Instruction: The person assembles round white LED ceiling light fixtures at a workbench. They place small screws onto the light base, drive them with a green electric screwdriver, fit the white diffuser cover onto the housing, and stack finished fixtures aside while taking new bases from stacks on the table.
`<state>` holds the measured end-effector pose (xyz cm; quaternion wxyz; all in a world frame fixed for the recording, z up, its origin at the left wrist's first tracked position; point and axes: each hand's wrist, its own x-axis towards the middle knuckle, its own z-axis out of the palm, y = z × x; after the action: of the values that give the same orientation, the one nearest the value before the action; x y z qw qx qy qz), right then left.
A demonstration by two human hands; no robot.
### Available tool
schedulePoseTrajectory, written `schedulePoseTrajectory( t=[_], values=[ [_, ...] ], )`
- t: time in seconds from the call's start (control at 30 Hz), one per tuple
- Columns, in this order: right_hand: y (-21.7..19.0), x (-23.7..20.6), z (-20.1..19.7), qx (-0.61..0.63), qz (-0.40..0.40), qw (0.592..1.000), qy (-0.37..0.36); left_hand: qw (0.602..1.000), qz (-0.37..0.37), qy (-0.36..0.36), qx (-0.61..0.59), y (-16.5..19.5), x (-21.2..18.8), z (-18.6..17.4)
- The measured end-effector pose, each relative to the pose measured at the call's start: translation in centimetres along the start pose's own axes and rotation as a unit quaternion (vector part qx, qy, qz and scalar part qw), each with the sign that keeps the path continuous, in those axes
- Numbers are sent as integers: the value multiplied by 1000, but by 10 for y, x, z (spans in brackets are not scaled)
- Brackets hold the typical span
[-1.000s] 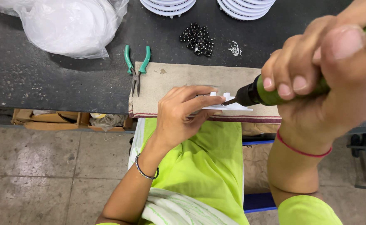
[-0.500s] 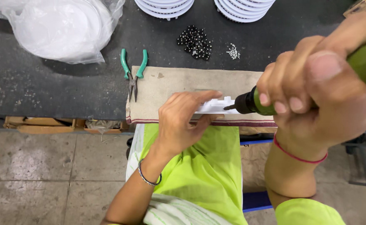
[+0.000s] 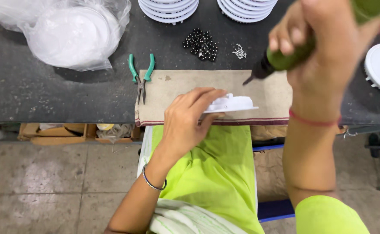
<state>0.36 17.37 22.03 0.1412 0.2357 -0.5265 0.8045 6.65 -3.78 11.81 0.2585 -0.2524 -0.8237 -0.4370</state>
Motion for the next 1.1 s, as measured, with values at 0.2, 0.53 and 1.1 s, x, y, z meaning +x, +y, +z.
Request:
schedulePoseTrajectory(
  t=[0.2, 0.53, 1.1],
  values=[
    [47, 24, -45, -168, -79, 983, -7, 986, -76, 85, -119, -29, -1, -1],
    [100, -80, -58, -201, 105, 974, -2, 829, -293, 190, -437, -68, -15, 34],
    [70, -145, -139, 204, 357, 904, 115, 985, 158, -22, -73, 11, 2, 42]
  ],
)
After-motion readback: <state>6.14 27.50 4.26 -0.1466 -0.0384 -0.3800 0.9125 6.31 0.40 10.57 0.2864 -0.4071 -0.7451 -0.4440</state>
